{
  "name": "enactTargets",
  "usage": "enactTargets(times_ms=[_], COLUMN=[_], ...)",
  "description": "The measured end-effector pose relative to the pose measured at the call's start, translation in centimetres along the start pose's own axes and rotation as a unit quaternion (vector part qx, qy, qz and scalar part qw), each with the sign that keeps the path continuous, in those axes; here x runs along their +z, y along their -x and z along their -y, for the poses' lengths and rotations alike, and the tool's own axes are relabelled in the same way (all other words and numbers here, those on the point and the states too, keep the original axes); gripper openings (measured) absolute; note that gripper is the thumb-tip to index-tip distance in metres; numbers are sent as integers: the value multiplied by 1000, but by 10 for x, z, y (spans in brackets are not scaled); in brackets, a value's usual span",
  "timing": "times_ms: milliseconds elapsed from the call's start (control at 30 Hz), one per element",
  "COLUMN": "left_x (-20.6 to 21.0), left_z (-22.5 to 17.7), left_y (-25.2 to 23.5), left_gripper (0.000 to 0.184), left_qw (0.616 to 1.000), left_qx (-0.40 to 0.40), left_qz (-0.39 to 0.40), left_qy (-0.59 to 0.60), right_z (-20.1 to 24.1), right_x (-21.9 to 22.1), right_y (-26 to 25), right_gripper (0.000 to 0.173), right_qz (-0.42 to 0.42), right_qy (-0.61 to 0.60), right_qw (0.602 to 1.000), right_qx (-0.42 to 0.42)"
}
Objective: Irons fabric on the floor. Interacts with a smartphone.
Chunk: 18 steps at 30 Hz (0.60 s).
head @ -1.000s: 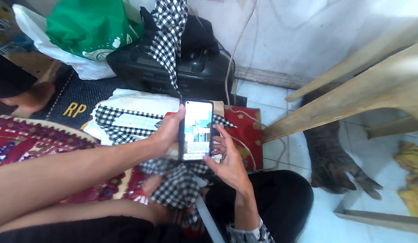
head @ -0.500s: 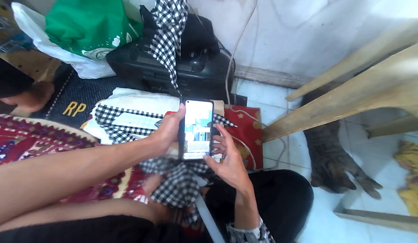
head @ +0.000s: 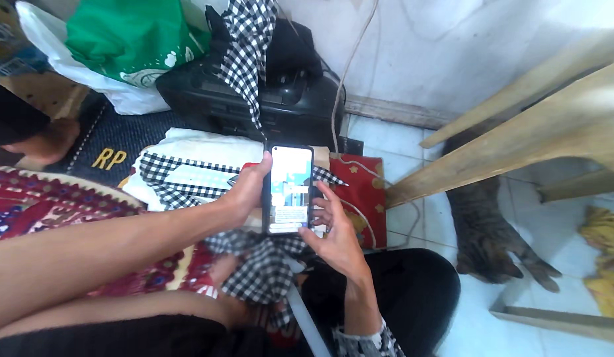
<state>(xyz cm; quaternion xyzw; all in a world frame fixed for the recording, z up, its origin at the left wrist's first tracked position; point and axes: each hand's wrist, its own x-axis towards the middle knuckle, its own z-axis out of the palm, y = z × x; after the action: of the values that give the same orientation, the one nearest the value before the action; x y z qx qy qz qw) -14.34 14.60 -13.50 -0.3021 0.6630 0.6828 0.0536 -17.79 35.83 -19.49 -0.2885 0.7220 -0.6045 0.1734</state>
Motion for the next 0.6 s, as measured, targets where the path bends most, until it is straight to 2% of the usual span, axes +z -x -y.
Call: enactTargets(times_ms=[300,433,600], left_x=[-1,14,15], left_z=[1,-19,-19], left_y=[-1,11,11], left_gripper=[69,67,67], left_qw=[1000,999,998], left_qx=[7,-32,-36], left_qz=[2,-36,-46], left_qy=[-6,-7,1], right_z=[0,2,2], right_x=[0,0,0], right_y=[0,0,-1], right_gripper=[88,88,88], right_qz=[0,0,2], right_qy=[-4,-3,-1], right_qw=[1000,1000,1000], right_qx=[-1,3,5])
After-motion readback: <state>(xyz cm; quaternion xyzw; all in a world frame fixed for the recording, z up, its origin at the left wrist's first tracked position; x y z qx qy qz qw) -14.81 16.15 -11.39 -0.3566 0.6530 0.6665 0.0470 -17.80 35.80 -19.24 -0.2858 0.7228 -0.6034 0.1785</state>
